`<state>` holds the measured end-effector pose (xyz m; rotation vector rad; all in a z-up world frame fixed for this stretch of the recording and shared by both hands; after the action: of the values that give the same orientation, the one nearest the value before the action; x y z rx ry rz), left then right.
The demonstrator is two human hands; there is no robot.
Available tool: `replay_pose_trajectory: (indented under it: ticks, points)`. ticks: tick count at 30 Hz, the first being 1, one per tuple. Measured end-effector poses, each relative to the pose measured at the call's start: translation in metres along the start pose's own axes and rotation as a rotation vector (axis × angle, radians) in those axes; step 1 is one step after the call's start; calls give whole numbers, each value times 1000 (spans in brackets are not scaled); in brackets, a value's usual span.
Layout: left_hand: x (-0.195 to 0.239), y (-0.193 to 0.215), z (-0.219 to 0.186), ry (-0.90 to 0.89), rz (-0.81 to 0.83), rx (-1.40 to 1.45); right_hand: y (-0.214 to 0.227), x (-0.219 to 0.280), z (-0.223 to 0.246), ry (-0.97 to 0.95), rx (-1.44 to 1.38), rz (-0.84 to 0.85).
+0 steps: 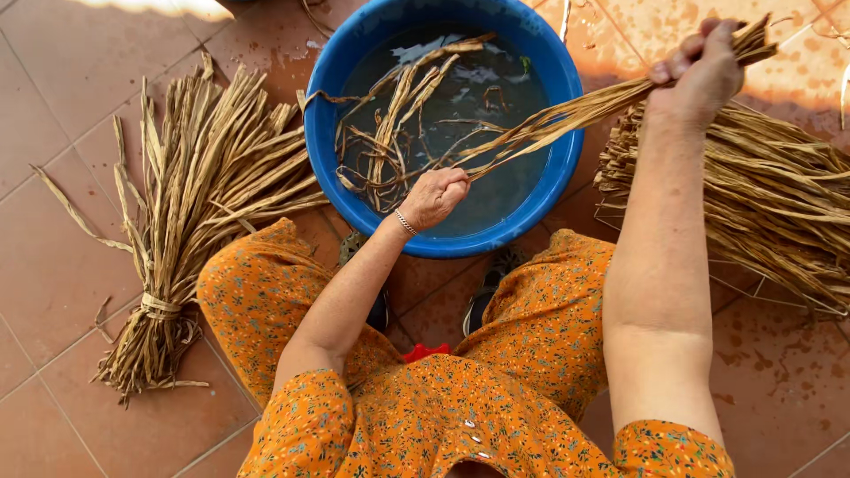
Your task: The person sits on a tiled floor and repeatedly dips bundles of dried plant strips into a blue basin of water, then wrings and places them on the floor. The person handles the strips by hand, occasionally using scissors to cut a bundle.
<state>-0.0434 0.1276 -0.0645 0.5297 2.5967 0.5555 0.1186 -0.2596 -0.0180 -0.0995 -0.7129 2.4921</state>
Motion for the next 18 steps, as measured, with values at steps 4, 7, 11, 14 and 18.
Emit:
replay_pose_trajectory:
  ticks: [4,7,11,14,18]
  points:
    - [10,-3,23,77,-15,-32,16,-14,16,97,9,-8]
    - [24,-10,33,84,9,-18,33,-20,19,156,-2,43]
    - [39,-5,49,168,10,-6,61,-49,24,206,-9,12]
    - [58,-1,65,274,14,-38,94,-79,35,242,-10,-28]
    - [73,-7,86,355,77,-97,100,-80,26,251,-60,161]
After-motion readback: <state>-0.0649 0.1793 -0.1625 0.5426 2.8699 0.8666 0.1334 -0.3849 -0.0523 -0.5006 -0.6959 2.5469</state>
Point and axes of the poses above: each hand's wrist, its own x-axis away from the middle knuckle, its own y-axis out of the back of the hand, z = x × y, the point moved 3 cm from there along -x, towards the middle knuckle, and after that the axes turned 5 degrees about x, right-handed, at the moved point
